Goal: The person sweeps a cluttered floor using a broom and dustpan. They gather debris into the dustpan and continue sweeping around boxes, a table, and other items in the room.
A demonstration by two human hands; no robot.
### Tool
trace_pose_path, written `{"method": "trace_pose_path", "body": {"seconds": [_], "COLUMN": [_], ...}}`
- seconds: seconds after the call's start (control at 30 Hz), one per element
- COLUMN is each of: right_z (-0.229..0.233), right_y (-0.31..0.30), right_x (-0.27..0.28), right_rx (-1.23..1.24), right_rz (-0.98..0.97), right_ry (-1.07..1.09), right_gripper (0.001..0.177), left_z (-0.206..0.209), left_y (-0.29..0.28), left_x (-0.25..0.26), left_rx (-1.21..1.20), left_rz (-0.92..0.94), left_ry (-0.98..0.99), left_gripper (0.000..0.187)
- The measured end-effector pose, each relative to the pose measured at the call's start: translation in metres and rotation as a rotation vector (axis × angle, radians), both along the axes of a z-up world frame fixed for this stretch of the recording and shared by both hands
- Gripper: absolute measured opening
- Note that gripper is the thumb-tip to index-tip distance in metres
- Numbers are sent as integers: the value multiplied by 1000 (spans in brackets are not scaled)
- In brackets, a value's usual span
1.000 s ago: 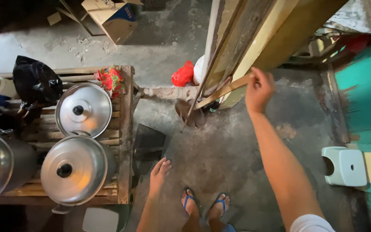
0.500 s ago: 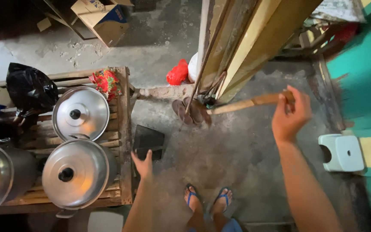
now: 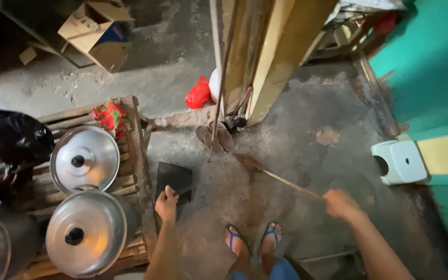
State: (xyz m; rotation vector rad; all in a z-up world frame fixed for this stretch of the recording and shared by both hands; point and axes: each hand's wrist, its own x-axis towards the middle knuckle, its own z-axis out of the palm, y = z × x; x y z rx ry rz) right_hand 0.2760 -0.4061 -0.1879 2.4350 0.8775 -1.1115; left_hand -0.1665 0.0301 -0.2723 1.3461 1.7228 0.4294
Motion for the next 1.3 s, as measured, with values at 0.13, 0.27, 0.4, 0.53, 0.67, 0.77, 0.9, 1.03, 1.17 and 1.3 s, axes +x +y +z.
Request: {"method": "trace_pose_path", "body": {"seconds": [0.13,0.27,0.4,0.53,0.67,0.77,0.9,1.03,1.17,1.3], "right_z": [-26,-47,-11,0,0,11,-56,-229,-281,-192], "right_y": [7,-16,-40,-82,-120,-134,-168,-184,-115,-2], "right_x": [-39,-73,-95,-100,-83,-57,-19,24,83,122], "right_rx": [-181,121,235,303,389,416,469,543,38,456], "right_rz": [-570,-831,-1115,-1281,-1350,-1518,-1653,-1749,-1104,-1961], "right_ry": [506,533,455,411,260,249,132,-82,121,353], "right_gripper": [82,84,72,74,80,67,49,60,45,20], "left_z": [46,56,88,120,145,143,106,112,97,127], "left_y": [-38,-74,-107,-132,-150,-167,-197,-227,-242,-258], "left_x": [-1,4,17,43,87,114,148,207,263,330], "left_rx": [-134,-138,-225,-266,-237,-253,-203,-179,-86,-118], "left_rz": [-43,-84,-128,-208,-288,-305,-418,-517,-644,-624], "left_ry": [-20,160,120,33,77,26,-10,62,114,90], "left_gripper": [51,45,42,34,39,43,35,36,35,31]}}
